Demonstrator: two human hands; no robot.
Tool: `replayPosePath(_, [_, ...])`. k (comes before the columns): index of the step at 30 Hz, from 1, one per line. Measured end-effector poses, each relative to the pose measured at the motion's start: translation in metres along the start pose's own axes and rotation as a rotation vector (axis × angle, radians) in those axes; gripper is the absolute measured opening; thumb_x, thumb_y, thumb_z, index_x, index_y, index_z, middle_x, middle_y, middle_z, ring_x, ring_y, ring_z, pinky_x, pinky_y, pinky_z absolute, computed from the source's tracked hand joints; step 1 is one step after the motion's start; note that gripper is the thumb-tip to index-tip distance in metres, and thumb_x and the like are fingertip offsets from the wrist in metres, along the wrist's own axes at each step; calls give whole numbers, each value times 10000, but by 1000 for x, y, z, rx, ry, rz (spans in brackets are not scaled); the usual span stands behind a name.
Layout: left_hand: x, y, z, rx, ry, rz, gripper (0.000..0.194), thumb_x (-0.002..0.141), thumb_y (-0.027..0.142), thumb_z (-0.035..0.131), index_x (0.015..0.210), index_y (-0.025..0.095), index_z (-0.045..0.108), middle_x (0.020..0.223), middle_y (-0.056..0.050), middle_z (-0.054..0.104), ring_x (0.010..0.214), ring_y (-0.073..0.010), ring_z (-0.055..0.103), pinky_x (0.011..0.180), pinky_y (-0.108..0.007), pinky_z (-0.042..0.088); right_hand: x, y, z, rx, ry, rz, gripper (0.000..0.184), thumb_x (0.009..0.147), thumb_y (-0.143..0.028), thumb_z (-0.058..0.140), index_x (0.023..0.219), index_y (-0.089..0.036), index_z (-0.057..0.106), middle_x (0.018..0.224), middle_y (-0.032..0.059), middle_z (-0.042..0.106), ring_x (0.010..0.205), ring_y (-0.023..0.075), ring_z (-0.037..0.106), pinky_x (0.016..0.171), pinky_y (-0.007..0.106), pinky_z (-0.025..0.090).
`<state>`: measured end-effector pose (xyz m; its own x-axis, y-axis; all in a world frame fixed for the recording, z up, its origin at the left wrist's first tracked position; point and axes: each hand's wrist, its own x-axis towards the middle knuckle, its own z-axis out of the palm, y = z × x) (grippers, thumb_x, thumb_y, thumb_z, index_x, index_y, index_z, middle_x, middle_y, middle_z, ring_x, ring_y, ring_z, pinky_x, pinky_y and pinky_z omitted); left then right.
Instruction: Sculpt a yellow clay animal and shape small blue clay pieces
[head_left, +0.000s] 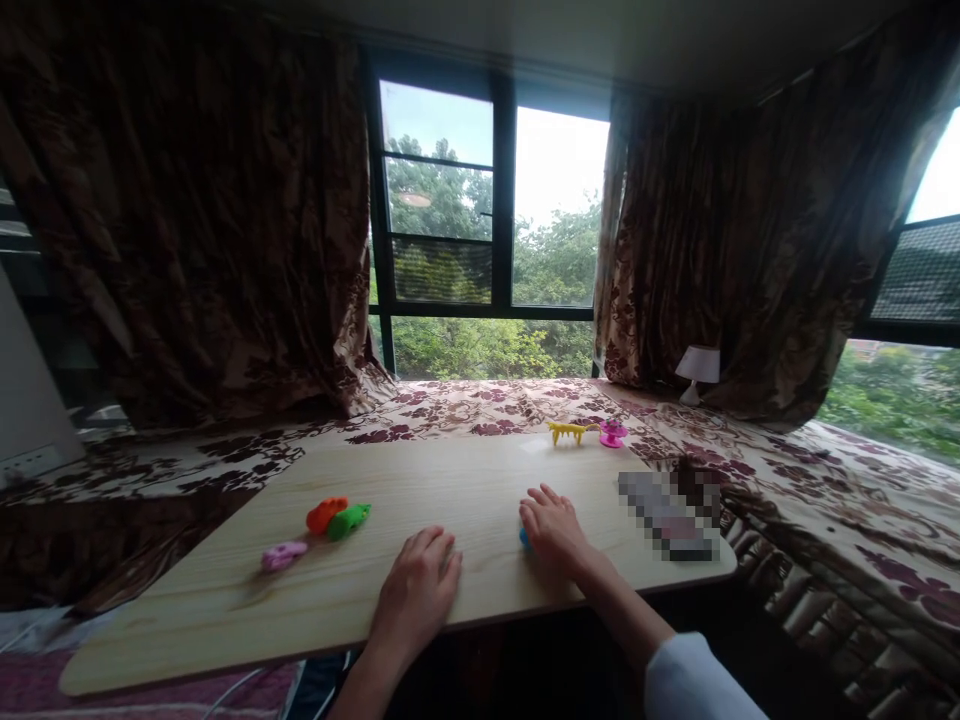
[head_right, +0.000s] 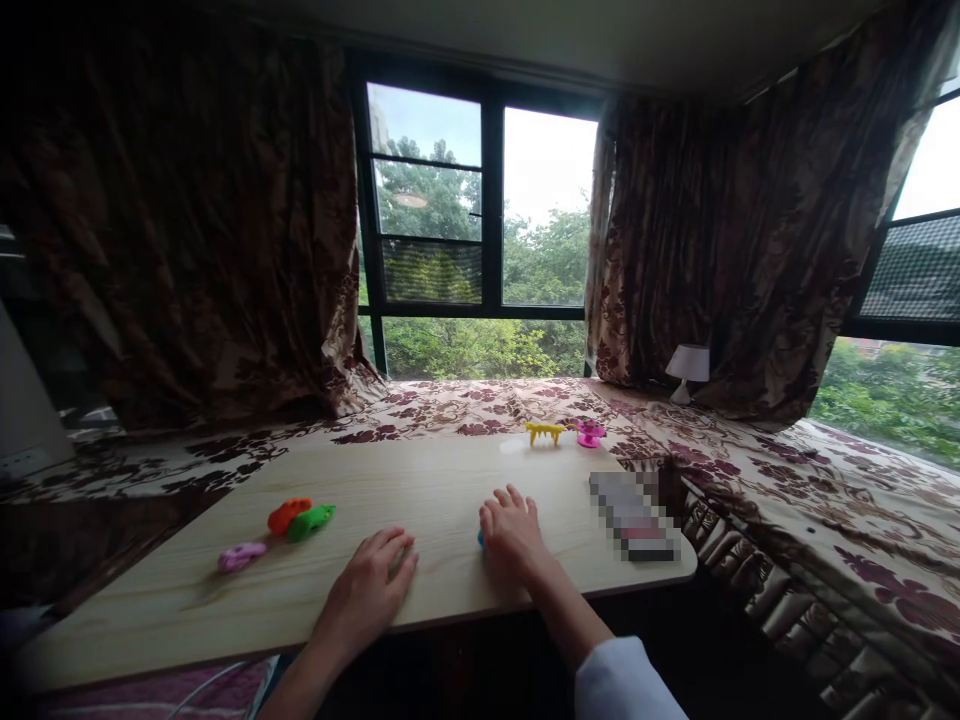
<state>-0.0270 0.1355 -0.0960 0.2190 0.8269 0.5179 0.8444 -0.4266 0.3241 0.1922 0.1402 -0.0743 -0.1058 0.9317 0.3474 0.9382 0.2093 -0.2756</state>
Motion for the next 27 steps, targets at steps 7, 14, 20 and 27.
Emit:
replayPosePath(7, [-2, 2, 0, 1, 18, -6, 291, 850, 322, 416, 1017, 205, 623, 1114, -71, 602, 1084, -210, 507, 969, -344, 379, -69, -28, -4, 14, -8, -187, 501, 866, -157, 378, 1366, -200, 375, 1485, 9, 260, 1377, 187, 153, 1109, 361, 173])
replayPosePath(14, [-1, 2, -1, 23, 11, 20, 293, 847, 320, 418, 1003, 203, 637, 1103, -78, 614, 1065, -213, 529, 948, -342, 403, 5, -56, 14, 38, 56, -91, 315, 924, -296, 397, 1167, -179, 559, 1254, 89, 557, 1331, 253, 265, 1076, 470, 175])
replayPosePath(20, [-2, -1, -1, 9, 20, 18, 305, 854, 329, 412, 1009, 185, 632, 1108, -84, 608, 1076, -213, 517, 960, -344, 394, 14, -12, 6, 39, -5, -3, 319, 933, -359, 416, 1178, -204, 551, 1272, 70, 538, 1254, 267, 392, 1005, 519, 299])
replayPosePath(27, [-4, 0, -2, 6, 30, 9, 290, 855, 321, 414, 1013, 195, 623, 1105, -75, 605, 1075, -207, 512, 965, -336, 384, -66, -29, -5, 38, -10, -138, 429, 919, -216, 330, 1340, -244, 404, 1461, -17, 319, 1370, 177, 177, 1110, 372, 148])
